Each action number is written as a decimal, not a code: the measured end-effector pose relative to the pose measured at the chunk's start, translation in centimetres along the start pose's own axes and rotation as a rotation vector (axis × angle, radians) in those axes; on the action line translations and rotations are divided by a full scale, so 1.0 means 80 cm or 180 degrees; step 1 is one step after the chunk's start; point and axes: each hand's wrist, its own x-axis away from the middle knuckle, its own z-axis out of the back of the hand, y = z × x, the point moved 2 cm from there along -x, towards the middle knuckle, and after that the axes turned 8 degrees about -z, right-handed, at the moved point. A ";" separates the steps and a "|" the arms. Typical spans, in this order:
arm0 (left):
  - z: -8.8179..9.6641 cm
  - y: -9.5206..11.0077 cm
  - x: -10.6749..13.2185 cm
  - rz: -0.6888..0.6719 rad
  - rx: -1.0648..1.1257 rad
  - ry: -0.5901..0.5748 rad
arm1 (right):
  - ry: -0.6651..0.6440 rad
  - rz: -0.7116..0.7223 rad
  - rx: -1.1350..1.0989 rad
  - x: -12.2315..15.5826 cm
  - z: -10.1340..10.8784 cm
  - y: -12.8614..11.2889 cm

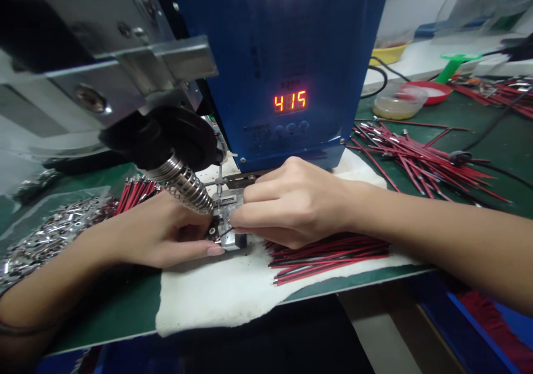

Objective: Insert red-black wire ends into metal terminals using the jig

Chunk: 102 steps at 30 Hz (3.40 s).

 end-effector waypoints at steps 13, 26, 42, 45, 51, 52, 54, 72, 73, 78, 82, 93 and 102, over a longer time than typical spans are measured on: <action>-0.004 -0.001 -0.005 0.0034 0.0180 0.0059 | 0.0310 -0.0121 -0.0021 -0.004 0.001 -0.008; -0.006 -0.005 -0.002 -0.0069 0.0149 0.0017 | 0.0147 -0.0098 -0.0059 -0.004 -0.001 -0.006; -0.004 -0.004 -0.004 -0.0121 0.0228 0.0003 | 0.0111 -0.0116 -0.0165 -0.004 -0.003 -0.010; -0.005 -0.004 -0.003 -0.0140 0.0271 -0.0018 | 0.0092 -0.0118 -0.0195 -0.005 -0.004 -0.011; -0.004 -0.005 -0.001 -0.0033 0.0384 -0.0128 | 0.0067 -0.0068 -0.0229 -0.007 -0.006 -0.012; -0.004 -0.005 0.000 -0.0038 0.0397 -0.0139 | 0.0063 -0.0062 -0.0237 -0.007 -0.006 -0.012; -0.003 -0.004 0.000 -0.0065 0.0415 -0.0133 | 0.0046 -0.0076 -0.0256 -0.007 -0.007 -0.013; 0.000 -0.006 -0.005 0.0212 0.0387 -0.0308 | -0.0565 -0.0568 -0.0970 -0.006 -0.020 0.003; 0.000 -0.006 -0.005 0.0219 0.0371 -0.0341 | -0.0594 -0.0611 -0.0994 -0.006 -0.020 0.004; 0.000 -0.005 -0.007 0.0230 0.0168 -0.0480 | -0.0724 -0.0750 -0.1107 -0.008 -0.019 0.005; 0.001 -0.005 -0.007 0.0235 0.0142 -0.0492 | -0.0762 -0.0799 -0.1160 -0.007 -0.019 0.007; 0.000 -0.007 -0.006 0.0214 0.0187 -0.0469 | -0.0812 -0.0880 -0.1185 -0.008 -0.017 0.006; 0.001 -0.005 -0.008 0.0243 0.0105 -0.0516 | -0.0911 -0.1019 -0.1241 -0.010 -0.015 0.008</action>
